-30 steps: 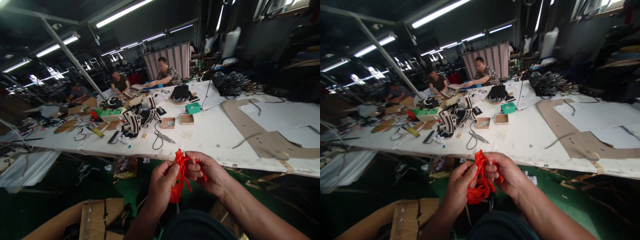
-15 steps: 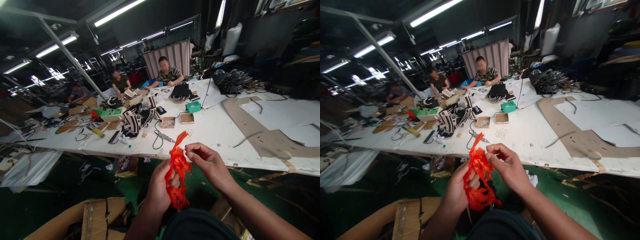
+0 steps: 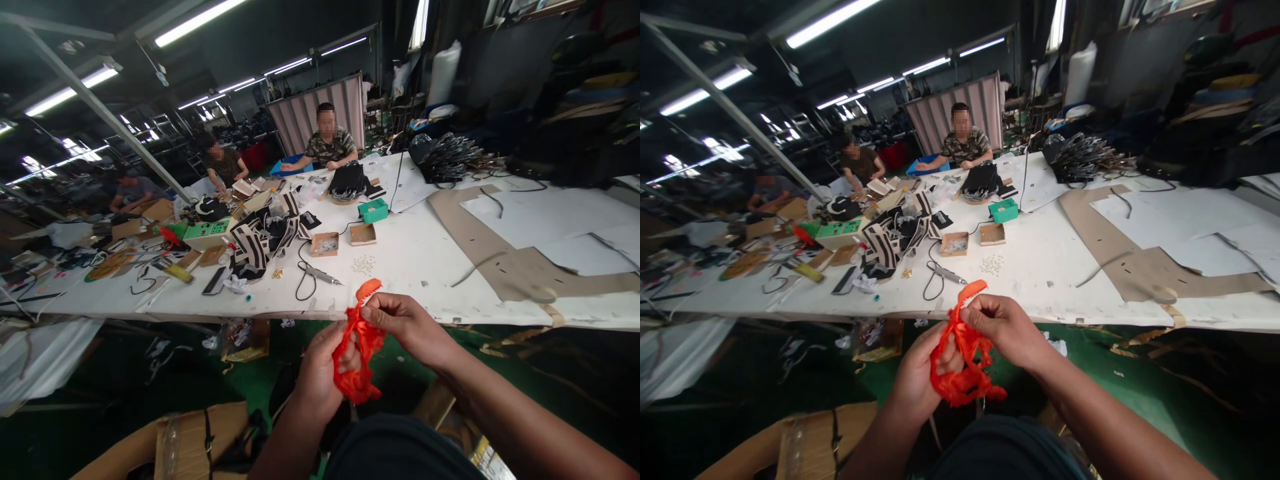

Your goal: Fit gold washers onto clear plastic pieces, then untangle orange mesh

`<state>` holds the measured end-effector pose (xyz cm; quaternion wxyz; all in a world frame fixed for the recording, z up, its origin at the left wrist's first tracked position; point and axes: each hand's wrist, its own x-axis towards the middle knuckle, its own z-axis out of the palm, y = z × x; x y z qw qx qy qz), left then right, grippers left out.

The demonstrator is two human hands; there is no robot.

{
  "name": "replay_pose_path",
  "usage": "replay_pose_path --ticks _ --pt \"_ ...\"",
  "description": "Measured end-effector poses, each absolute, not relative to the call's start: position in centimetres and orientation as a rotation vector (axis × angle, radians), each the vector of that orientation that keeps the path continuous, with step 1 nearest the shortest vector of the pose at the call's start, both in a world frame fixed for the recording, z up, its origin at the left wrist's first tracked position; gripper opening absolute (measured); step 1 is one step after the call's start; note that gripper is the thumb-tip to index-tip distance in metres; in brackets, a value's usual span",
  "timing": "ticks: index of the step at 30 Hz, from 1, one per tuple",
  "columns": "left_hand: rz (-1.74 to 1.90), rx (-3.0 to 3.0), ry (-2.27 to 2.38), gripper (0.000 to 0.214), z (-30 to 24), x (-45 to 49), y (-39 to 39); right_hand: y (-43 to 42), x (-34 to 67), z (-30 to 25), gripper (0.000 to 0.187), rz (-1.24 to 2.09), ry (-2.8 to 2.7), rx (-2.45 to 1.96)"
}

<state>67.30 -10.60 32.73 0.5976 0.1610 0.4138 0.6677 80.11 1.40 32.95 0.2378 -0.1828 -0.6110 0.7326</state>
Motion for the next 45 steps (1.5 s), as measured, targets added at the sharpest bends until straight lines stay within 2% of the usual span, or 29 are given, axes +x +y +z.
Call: replay_pose_path --ticks 3,7,9,13,18,23,28,32,38,45 --pt "1.524 0.314 0.851 0.04 32.6 67.2 -10.3 1.9 80.0 32.8 0.04 1.857 -1.692 -0.601" --pt "1.546 0.211 0.787 0.043 32.3 66.9 -9.7 1.6 80.6 32.5 0.015 1.188 -1.634 -0.723" --pt "1.561 0.183 0.814 0.043 32.1 66.9 -9.3 0.9 81.0 32.1 0.009 1.12 -1.685 -0.653" --pt "1.641 0.179 1.02 0.032 31.6 67.4 -8.5 -0.5 80.6 31.7 0.013 1.437 -1.826 -0.551" --pt "1.616 0.366 1.186 0.039 31.7 67.5 -8.0 0.2 80.6 32.3 0.031 1.981 -1.59 -0.463" --pt "1.595 0.457 1.223 0.044 31.8 67.8 -8.1 1.5 81.9 31.9 0.04 2.302 -1.161 -0.578" --pt "1.566 0.406 1.118 0.044 31.3 69.2 -8.4 1.4 81.1 32.8 0.046 2.29 -0.546 -0.597" --pt "1.53 0.332 1.026 0.05 30.8 70.6 -8.9 2.1 80.4 33.9 0.049 2.332 -0.377 -0.431" --pt "1.481 0.307 1.046 0.052 31.5 71.8 -9.8 4.1 79.9 34.6 0.059 2.32 -0.531 -0.483" --pt "1.534 0.527 1.246 0.036 34.2 65.2 -10.2 6.3 81.4 35.8 0.043 2.147 -1.357 -0.601"
